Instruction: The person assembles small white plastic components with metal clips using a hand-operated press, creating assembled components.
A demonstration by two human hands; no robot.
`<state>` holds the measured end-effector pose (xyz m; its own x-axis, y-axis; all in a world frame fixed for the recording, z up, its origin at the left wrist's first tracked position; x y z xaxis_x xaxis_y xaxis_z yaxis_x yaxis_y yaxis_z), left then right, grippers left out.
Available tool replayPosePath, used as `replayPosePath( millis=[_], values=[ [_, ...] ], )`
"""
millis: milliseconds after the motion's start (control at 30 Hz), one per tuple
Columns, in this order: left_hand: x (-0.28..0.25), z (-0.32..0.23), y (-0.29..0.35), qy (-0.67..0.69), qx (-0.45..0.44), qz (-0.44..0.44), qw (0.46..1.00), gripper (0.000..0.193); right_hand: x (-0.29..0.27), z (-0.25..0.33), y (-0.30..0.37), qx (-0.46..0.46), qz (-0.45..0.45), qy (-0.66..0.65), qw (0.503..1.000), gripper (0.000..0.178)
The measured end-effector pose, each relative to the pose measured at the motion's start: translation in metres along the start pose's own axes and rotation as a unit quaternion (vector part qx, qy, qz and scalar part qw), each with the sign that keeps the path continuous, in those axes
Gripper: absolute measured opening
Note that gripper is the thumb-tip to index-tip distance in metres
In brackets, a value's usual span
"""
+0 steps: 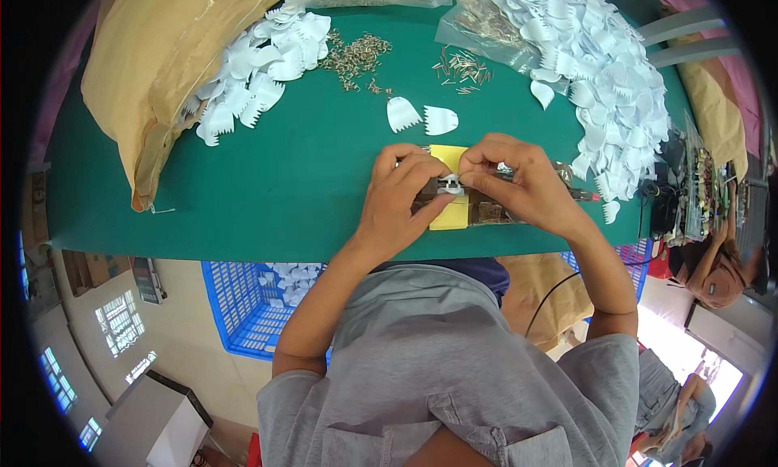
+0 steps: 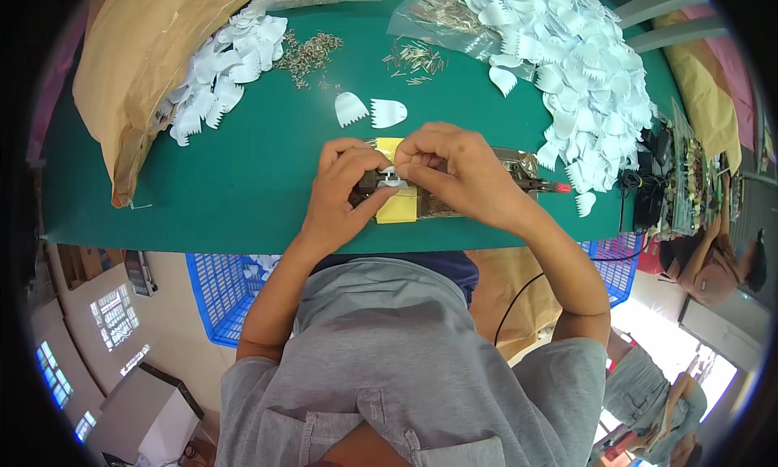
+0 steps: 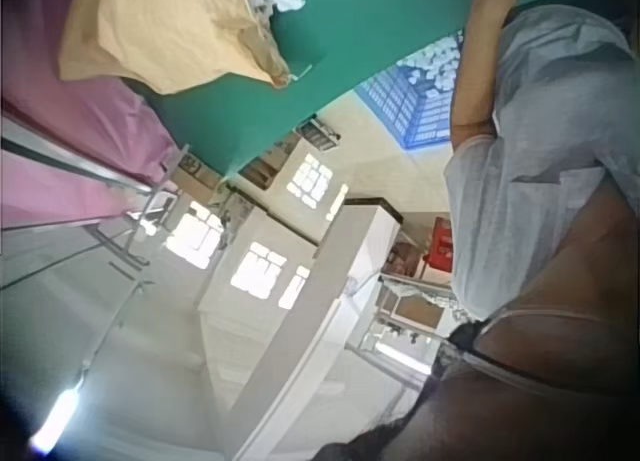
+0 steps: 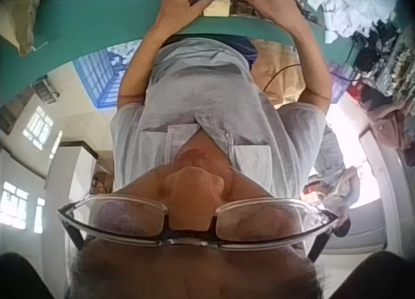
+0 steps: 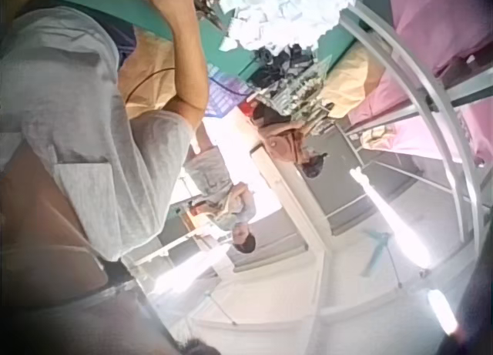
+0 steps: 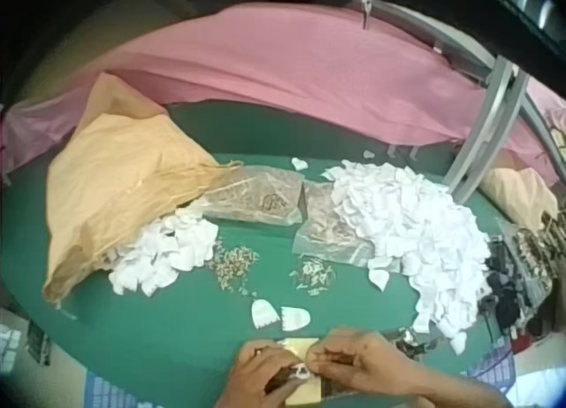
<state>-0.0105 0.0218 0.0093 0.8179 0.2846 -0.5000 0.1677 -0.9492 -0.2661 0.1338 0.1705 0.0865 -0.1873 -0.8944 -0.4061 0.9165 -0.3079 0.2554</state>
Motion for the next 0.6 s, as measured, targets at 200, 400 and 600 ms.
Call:
replayPosePath(
  millis=[200, 400, 600],
  values=[
    [0.0023, -0.0011, -0.0001, -0.006, 0.001, 0.0, 1.0, 0.037, 0.0031, 0.0047, 0.0, -0.06, 0.008, 0.098, 0.993, 0.008],
    [0.0011, -0.0002, 0.0006, -0.007, -0.003, 0.007, 1.0, 0.038, 0.0073, 0.0062, -0.001, -0.112, -0.01, 0.186, 0.976, 0.007],
    [0.0015, 0.0014, 0.0009, -0.001, -0.002, 0.008, 1.0, 0.038, 0.0107, 0.0094, 0.0021, -0.093, -0.018, 0.189, 0.977, 0.009]
  ],
)
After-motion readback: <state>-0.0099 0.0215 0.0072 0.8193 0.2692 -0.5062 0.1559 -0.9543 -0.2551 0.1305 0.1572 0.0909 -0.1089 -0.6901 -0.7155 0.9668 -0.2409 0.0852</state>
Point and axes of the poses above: each hand's wrist, its own y-axis away from the middle knuckle, its own x-axis out of the palm, z = x × y, the point moved 2 cm from there along -y, towards the middle knuckle, and after that the axes turned 8 degrees about z, right-handed, at the moved point
